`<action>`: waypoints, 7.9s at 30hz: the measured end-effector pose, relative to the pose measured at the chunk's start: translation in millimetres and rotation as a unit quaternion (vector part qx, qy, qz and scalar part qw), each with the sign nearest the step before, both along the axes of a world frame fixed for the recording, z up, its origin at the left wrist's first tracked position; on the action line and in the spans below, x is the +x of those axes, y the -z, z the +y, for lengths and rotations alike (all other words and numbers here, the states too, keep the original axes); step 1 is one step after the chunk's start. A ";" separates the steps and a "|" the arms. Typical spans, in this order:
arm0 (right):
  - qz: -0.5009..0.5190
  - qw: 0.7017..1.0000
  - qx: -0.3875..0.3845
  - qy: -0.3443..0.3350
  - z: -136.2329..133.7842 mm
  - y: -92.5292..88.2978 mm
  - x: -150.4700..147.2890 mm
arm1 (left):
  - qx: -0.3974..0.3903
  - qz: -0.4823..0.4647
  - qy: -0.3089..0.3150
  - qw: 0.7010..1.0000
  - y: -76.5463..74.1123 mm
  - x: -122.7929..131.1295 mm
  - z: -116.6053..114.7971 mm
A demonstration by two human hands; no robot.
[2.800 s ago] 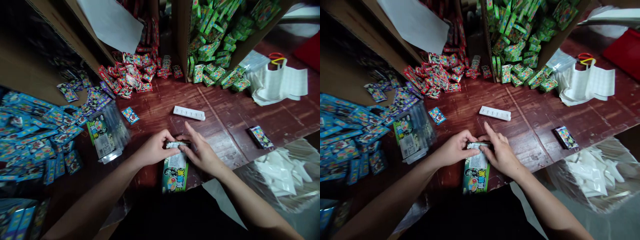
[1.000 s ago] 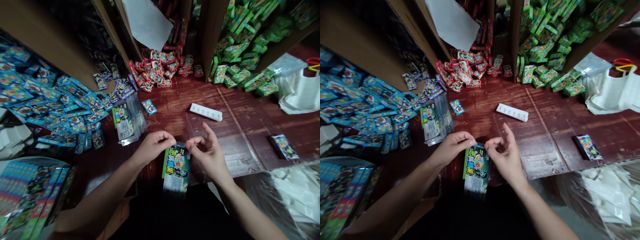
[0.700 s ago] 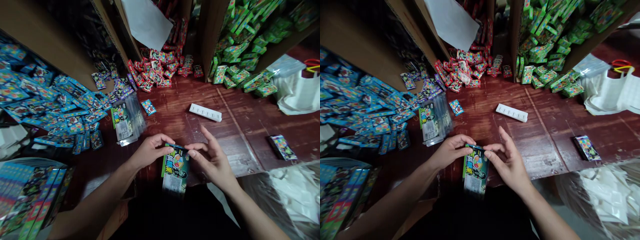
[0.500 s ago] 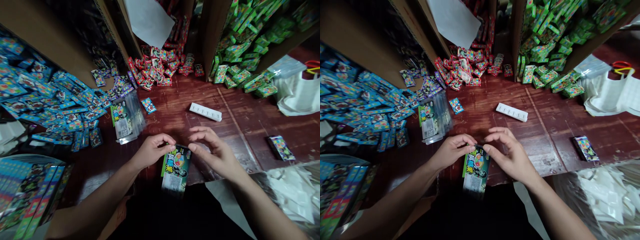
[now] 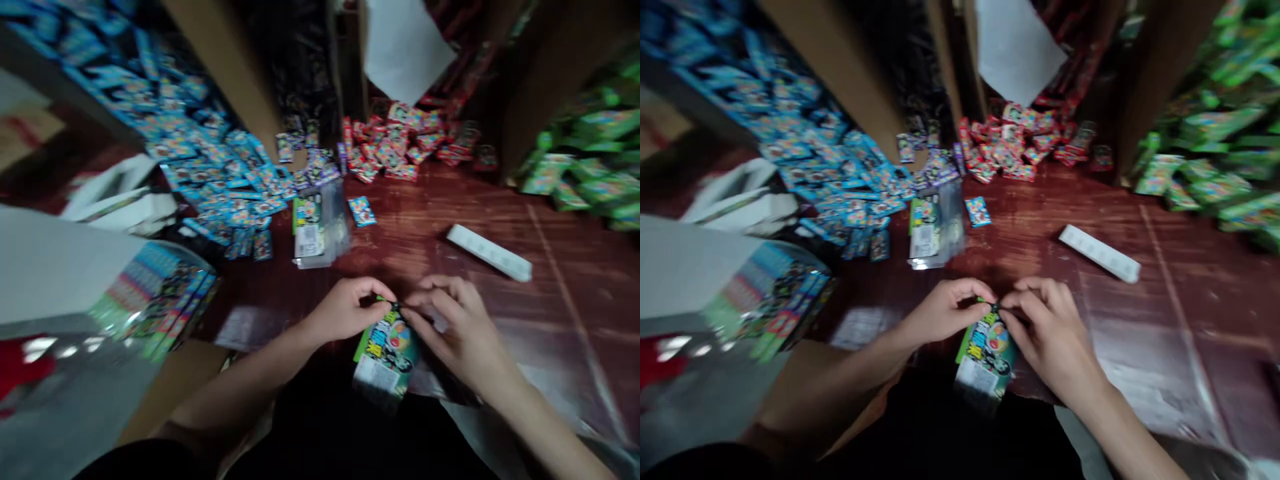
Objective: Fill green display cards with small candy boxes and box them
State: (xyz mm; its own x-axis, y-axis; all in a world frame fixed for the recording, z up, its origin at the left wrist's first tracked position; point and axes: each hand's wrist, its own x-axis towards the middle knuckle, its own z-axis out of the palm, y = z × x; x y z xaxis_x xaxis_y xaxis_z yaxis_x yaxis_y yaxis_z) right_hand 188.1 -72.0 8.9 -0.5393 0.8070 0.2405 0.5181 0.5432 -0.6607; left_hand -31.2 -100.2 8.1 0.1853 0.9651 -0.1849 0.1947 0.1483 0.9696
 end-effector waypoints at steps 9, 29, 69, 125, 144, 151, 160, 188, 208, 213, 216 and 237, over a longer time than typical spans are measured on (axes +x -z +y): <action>0.047 0.993 -0.097 -0.052 15.6 -3.2 -55.2 | 0.019 0.021 -0.098 0.995 -3.2 -39.0 -42.9; 0.017 0.990 -0.080 -0.113 5.0 1.8 -98.1 | -0.032 0.008 -0.171 0.985 4.5 -71.3 -66.6; -0.115 0.972 -0.030 -0.203 60.1 -29.2 -57.5 | -0.084 0.004 0.097 0.992 4.2 -53.3 -11.2; -0.165 0.899 -0.186 0.360 11.2 46.2 61.9 | 0.023 0.119 0.292 0.949 50.2 58.4 157.7; -0.088 0.962 -0.229 0.117 38.4 35.1 100.1 | 0.229 0.373 0.357 0.825 42.9 80.3 112.3; -0.190 0.904 -0.025 0.382 32.1 48.1 210.5 | 0.223 0.293 0.266 0.891 28.6 81.4 107.9; -0.210 0.922 0.077 0.317 105.4 37.6 235.4 | 0.229 0.438 0.320 0.809 30.7 -4.6 156.1; -0.254 0.922 0.195 0.217 23.7 44.6 149.9 | 0.577 0.470 0.190 0.640 -6.2 90.0 332.4; -0.350 0.835 -0.127 0.406 5.5 43.7 147.5 | 0.328 0.413 0.430 0.733 27.8 152.0 125.5; -0.315 0.803 -0.215 0.458 2.3 44.6 111.5 | 0.301 0.431 0.360 0.770 37.9 162.1 101.6; -0.257 0.843 -0.253 0.400 -3.9 38.9 118.5 | 0.287 0.427 0.357 0.780 29.5 150.2 103.7; -0.185 0.977 0.074 -0.071 56.6 62.7 57.9 | 0.219 0.505 0.438 0.711 3.6 -19.3 8.8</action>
